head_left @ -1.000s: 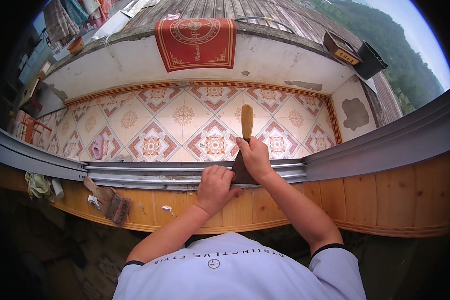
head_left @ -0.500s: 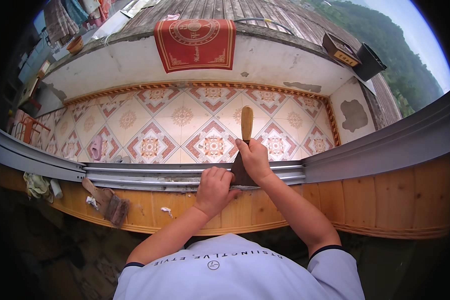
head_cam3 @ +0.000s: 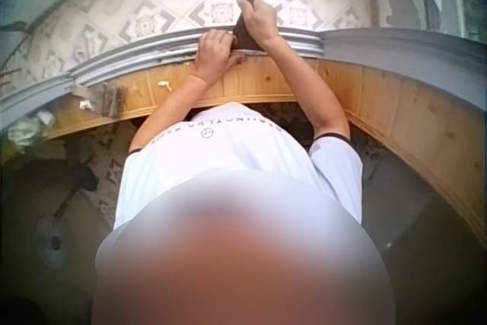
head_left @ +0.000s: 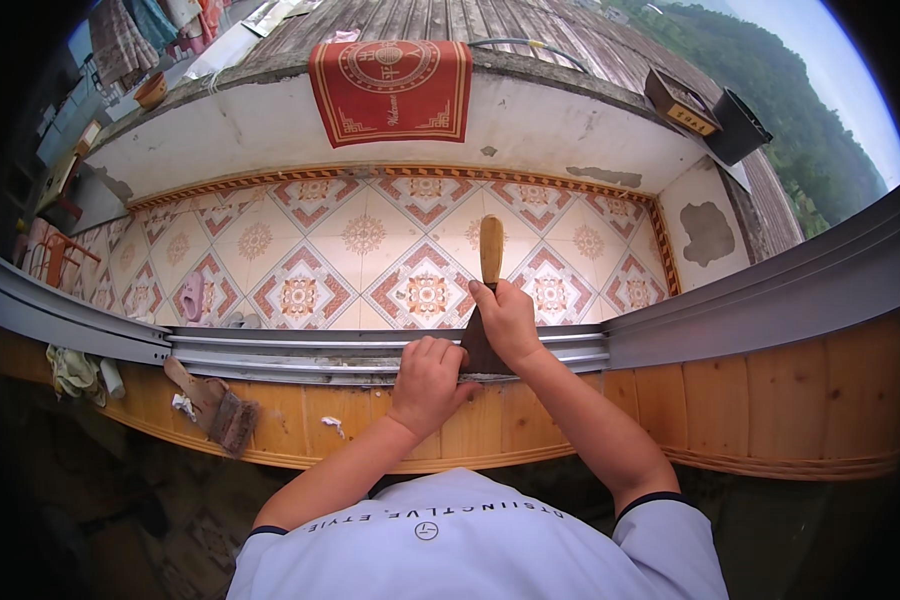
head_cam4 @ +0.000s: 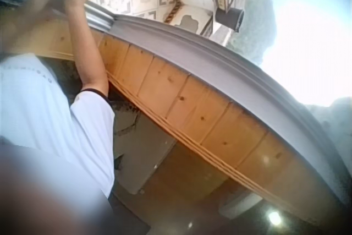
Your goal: The person uses a metal scraper to remove debris from a window track and wipes the area with a cloth. The person repeatedly scrapes along the track and wipes away the loosened material.
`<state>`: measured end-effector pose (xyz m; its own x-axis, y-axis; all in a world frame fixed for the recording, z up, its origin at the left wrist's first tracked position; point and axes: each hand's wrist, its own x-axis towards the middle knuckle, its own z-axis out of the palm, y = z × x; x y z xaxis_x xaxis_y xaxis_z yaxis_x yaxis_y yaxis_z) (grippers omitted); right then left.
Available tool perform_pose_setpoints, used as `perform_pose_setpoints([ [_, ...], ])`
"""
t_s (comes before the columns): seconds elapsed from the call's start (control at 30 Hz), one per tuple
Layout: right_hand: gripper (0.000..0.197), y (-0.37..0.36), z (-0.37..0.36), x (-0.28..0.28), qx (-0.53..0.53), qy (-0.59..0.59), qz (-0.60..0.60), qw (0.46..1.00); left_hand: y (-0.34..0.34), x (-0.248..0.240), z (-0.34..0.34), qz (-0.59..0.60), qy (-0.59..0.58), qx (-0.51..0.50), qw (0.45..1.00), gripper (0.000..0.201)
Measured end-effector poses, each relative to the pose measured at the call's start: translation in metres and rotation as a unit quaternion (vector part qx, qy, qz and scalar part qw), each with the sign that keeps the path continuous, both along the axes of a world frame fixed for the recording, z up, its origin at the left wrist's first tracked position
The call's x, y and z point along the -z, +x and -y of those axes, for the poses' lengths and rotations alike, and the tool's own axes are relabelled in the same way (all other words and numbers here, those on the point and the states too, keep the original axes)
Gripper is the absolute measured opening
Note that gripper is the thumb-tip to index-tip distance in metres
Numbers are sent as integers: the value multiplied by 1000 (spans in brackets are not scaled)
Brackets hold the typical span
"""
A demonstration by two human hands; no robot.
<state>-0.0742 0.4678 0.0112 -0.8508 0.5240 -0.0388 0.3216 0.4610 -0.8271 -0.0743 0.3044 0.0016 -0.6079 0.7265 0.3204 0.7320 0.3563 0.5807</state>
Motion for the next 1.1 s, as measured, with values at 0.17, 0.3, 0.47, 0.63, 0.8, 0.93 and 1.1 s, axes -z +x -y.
perform_pose_setpoints([
  [0.17,41,2,-2,4,-1,-6,-11,1000,1,0,0,10,0,2,1000,39],
  [0.3,40,3,-2,4,2,-14,-16,1000,1,-1,1,10,-2,1,1000,39],
  [0.47,41,2,-5,4,16,-10,-29,999,1,-2,-1,9,15,0,1000,40],
  [0.63,42,-1,-7,0,21,-27,-24,999,0,-3,-3,12,16,1,1000,41],
  [0.8,44,-4,-13,8,13,-10,-16,1000,-1,-4,-5,20,6,-2,1000,43],
  [0.93,43,-9,-14,5,6,-8,-16,1000,-3,-6,0,20,14,-10,1000,47],
  [1.1,43,-9,-23,8,25,-40,-47,998,-2,-13,21,29,20,-35,999,45],
])
